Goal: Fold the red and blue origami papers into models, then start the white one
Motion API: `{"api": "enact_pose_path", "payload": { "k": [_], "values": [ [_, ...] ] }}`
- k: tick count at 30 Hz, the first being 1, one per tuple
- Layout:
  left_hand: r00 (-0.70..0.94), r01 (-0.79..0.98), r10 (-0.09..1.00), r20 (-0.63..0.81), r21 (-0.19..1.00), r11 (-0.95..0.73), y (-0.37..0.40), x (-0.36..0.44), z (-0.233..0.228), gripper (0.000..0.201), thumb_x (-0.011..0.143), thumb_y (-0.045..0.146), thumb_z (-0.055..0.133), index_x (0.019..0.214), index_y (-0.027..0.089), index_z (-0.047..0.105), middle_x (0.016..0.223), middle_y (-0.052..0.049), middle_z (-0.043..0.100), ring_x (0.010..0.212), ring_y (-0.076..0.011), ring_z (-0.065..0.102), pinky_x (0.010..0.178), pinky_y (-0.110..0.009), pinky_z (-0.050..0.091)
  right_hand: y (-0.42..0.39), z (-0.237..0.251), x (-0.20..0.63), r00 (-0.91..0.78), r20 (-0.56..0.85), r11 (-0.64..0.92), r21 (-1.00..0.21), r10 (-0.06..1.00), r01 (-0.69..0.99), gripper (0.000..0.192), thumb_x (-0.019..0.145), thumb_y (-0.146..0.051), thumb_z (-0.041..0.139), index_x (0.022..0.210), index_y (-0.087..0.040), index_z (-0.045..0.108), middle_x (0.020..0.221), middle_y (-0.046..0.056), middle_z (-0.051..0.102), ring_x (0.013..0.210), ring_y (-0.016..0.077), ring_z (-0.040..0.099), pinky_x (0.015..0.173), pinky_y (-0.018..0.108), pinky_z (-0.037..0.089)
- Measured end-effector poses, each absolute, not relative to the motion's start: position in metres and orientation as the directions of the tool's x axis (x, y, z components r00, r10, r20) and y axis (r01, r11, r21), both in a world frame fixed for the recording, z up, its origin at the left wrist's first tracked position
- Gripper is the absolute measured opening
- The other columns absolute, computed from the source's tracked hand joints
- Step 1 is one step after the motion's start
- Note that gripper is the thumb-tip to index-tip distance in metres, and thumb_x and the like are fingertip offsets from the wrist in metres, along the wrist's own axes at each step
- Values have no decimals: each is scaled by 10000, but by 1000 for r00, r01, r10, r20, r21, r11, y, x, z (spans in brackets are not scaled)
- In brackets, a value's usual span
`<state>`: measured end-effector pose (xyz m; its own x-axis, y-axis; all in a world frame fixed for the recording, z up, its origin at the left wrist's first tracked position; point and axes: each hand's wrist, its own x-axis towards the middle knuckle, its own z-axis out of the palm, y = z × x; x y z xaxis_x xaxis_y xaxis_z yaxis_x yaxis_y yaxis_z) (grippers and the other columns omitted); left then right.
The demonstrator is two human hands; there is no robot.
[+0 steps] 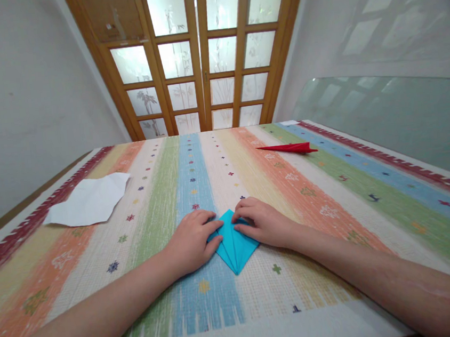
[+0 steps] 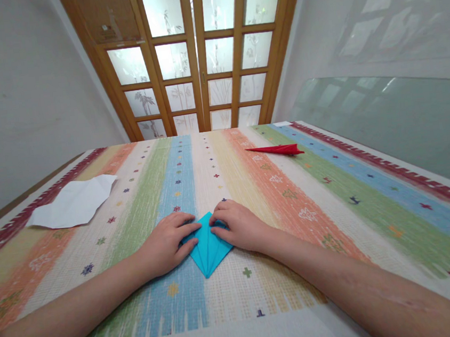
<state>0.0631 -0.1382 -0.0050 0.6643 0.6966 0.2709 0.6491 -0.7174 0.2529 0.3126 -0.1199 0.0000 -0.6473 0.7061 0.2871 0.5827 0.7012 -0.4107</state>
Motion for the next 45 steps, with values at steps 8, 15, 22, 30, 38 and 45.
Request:
{"api": "enact_pose_path", "payload": {
  "k": [8, 15, 22, 30, 38, 45],
  "values": [
    [613, 652, 712, 343, 290, -701, -139, 65, -6, 448, 927, 305, 576, 1356, 182, 532, 1279, -122, 622, 1203, -282, 556, 1097, -517, 383, -121, -2, 309, -606, 302, 667, -481, 736, 569, 50, 865, -163, 661, 880, -202, 688, 891, 43, 630, 894, 200, 585, 825, 349, 453],
    [445, 645, 840, 309, 540, -540, -138, 65, -6, 597, 930, 357, 583, 1464, 193, 374, 1231, -120, 656, 1173, -268, 596, 1059, -480, 430, -133, 9, 305, -579, 406, 697, -537, 707, 474, 113, 876, -121, 616, 924, -212, 660, 1135, 79, 587, 1045, 202, 590, 906, 353, 478],
    [401, 562, 882, 248, 694, -450, -136, 67, -6, 570, 924, 332, 594, 1446, 217, 393, 1198, -100, 680, 1146, -247, 622, 1033, -443, 449, -142, 12, 304, -576, 476, 744, -491, 664, 453, 131, 887, -117, 592, 944, -222, 643, 1209, 93, 566, 1106, 218, 585, 943, 379, 486],
    [425, 569, 839, 341, 620, -540, -135, 65, -7, 589, 889, 321, 651, 1425, 217, 432, 1254, -112, 640, 1179, -270, 578, 1046, -484, 430, -142, 12, 304, -553, 507, 746, -524, 661, 410, 120, 904, -132, 579, 944, -225, 644, 1209, 106, 571, 1122, 226, 590, 946, 400, 509],
    [422, 382, 860, 287, 803, -456, -129, 59, -9, 573, 961, 431, 550, 1469, 223, 386, 1314, -127, 614, 1216, -260, 574, 1059, -464, 420, -147, 12, 308, -548, 678, 871, -357, 490, 337, 170, 890, -108, 579, 990, -240, 615, 1202, 116, 595, 1088, 225, 610, 899, 386, 538],
    [576, 40, 814, 78, 992, -123, -126, 59, -5, 616, 859, 436, 692, 1380, 164, 507, 1050, -93, 712, 912, -219, 667, 827, -357, 513, -151, 11, 310, -597, 699, 915, -236, 394, 328, 168, 889, -136, 566, 999, -252, 616, 1230, 119, 595, 1103, 248, 613, 882, 395, 546]
  ]
}}
